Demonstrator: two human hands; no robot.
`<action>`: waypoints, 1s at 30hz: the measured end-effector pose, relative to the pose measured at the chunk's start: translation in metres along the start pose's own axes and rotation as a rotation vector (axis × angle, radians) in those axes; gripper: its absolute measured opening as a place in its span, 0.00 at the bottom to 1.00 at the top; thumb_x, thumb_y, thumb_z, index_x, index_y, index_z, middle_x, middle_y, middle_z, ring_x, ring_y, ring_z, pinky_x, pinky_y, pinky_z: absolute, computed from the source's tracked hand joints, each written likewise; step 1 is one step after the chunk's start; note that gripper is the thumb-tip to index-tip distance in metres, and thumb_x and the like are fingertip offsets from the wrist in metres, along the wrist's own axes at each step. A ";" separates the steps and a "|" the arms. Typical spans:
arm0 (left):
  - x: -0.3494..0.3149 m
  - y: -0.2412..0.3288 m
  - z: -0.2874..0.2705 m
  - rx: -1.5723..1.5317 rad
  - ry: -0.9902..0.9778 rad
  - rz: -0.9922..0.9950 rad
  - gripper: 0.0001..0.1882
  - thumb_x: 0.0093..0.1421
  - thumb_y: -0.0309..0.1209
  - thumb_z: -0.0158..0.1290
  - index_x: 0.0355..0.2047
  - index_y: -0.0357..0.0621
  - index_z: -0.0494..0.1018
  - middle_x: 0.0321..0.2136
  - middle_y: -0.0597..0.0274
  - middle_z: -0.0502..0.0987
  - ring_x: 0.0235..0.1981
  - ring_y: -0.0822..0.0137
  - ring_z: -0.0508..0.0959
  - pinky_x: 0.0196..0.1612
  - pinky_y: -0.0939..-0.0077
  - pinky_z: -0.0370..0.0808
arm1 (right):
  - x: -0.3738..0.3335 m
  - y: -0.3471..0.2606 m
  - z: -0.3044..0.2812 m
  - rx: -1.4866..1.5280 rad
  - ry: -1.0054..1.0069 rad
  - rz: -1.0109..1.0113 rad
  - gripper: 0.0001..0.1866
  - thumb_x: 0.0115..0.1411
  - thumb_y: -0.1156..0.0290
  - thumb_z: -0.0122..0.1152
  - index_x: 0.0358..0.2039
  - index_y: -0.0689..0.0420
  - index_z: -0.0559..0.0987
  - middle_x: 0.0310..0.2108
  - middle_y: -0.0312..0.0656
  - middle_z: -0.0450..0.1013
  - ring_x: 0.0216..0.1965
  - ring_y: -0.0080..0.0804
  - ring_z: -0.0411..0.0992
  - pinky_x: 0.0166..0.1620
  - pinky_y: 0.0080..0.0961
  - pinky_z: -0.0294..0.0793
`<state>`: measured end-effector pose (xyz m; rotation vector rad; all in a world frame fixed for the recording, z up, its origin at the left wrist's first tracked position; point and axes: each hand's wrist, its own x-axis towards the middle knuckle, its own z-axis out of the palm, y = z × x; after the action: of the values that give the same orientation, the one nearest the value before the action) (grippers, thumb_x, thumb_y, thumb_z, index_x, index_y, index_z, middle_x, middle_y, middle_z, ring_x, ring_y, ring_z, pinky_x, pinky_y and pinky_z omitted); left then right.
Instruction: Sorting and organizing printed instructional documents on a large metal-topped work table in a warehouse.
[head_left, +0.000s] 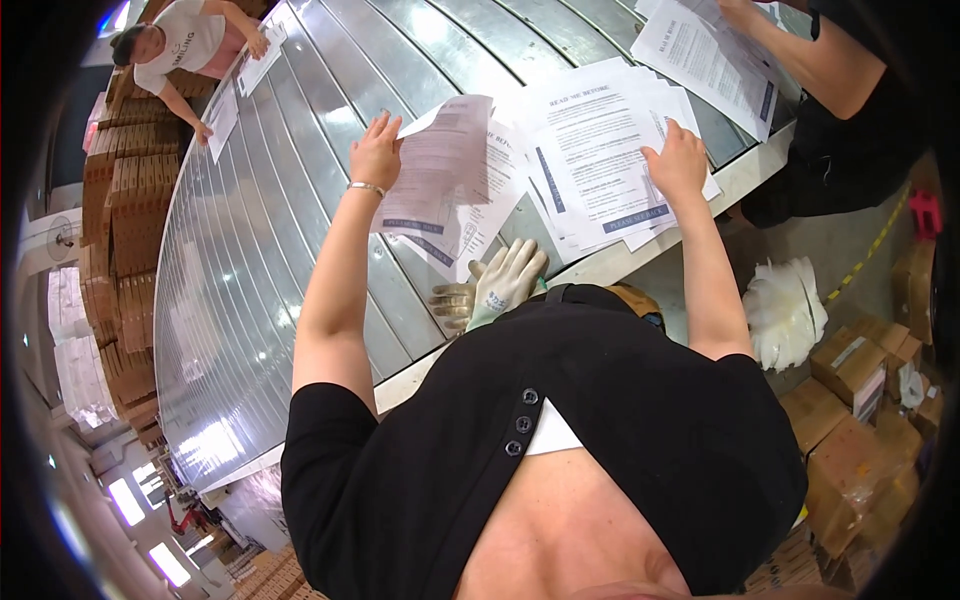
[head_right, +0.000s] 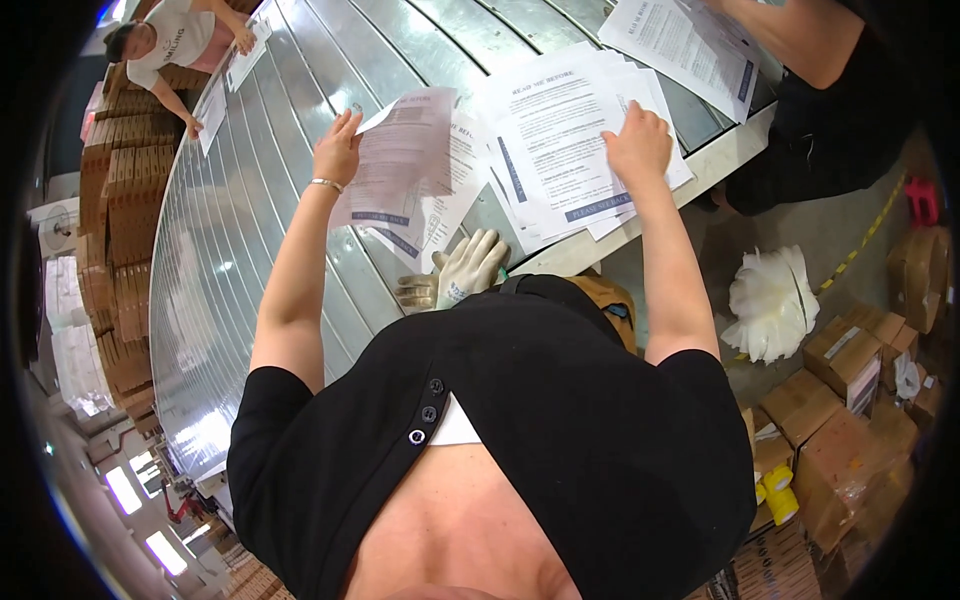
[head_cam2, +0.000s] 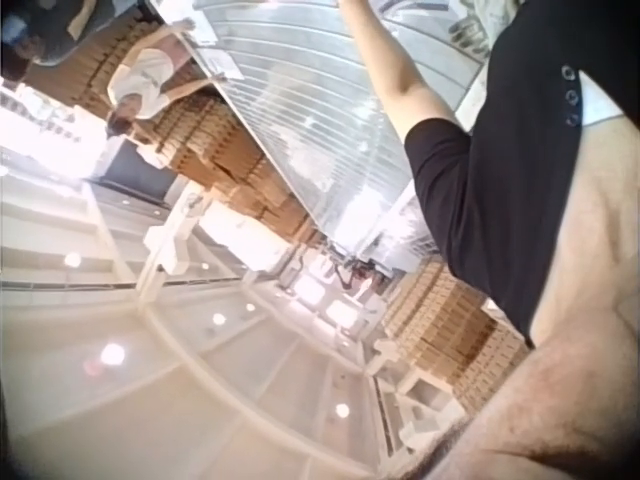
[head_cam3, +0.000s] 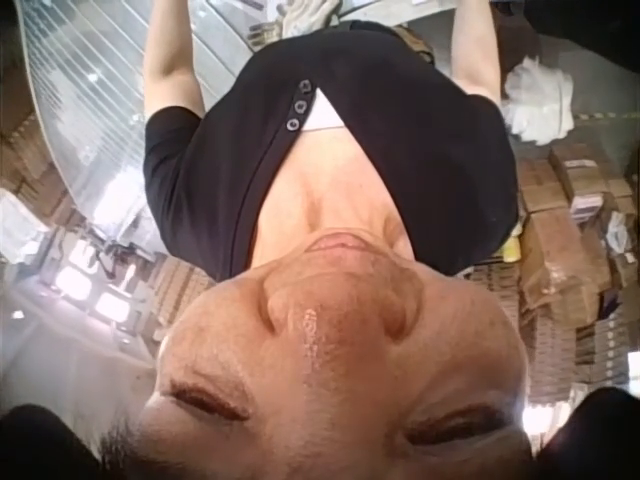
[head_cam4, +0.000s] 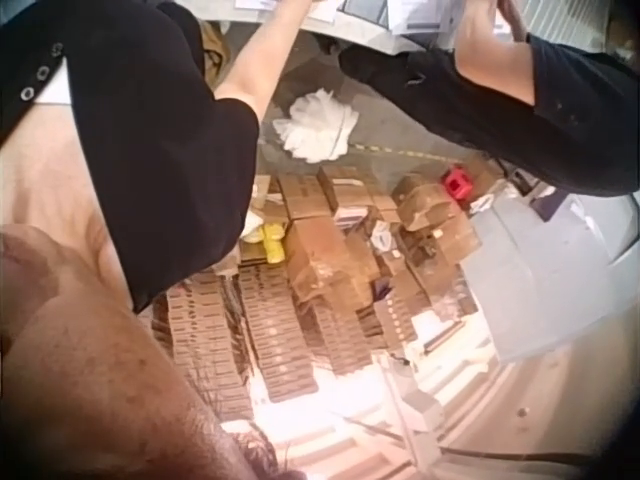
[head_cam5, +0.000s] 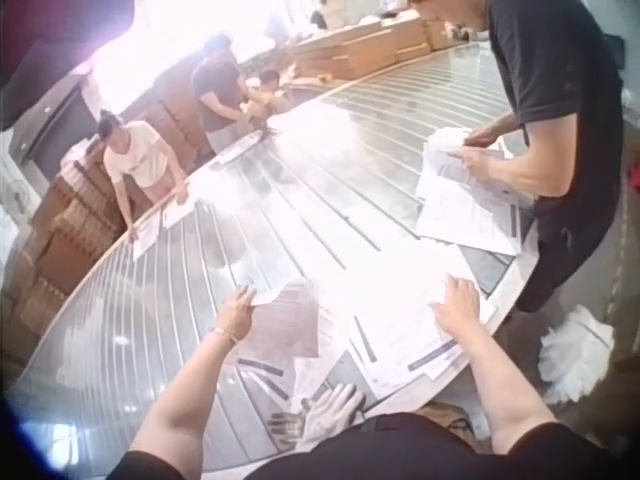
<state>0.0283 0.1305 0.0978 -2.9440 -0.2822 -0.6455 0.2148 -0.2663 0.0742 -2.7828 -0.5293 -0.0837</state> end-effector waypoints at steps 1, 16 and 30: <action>0.013 0.014 -0.012 -0.151 -0.157 -0.102 0.12 0.56 0.32 0.46 0.41 0.51 0.71 0.28 0.51 0.75 0.32 0.54 0.75 0.36 0.66 0.70 | -0.001 0.000 0.002 0.111 0.012 -0.081 0.30 0.44 0.62 0.63 0.47 0.61 0.66 0.42 0.50 0.67 0.45 0.44 0.64 0.48 0.34 0.63; 0.069 0.085 -0.032 -0.614 -0.653 -0.115 0.25 0.47 0.38 0.58 0.45 0.42 0.69 0.41 0.53 0.73 0.41 0.61 0.73 0.45 0.73 0.68 | 0.018 -0.010 0.011 0.752 -0.230 0.002 0.15 0.44 0.58 0.61 0.27 0.56 0.79 0.22 0.45 0.74 0.25 0.36 0.73 0.32 0.28 0.71; -0.063 0.020 0.043 -0.014 -0.865 -0.672 0.45 0.31 0.42 0.67 0.49 0.41 0.58 0.48 0.53 0.62 0.51 0.55 0.63 0.50 0.64 0.66 | 0.067 0.089 0.053 0.410 -0.229 -0.028 0.16 0.45 0.62 0.59 0.29 0.61 0.76 0.26 0.50 0.73 0.28 0.42 0.72 0.31 0.32 0.69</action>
<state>-0.0064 0.1079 0.0312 -2.9062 -1.3488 0.6504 0.3098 -0.3050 0.0062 -2.3948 -0.5664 0.3070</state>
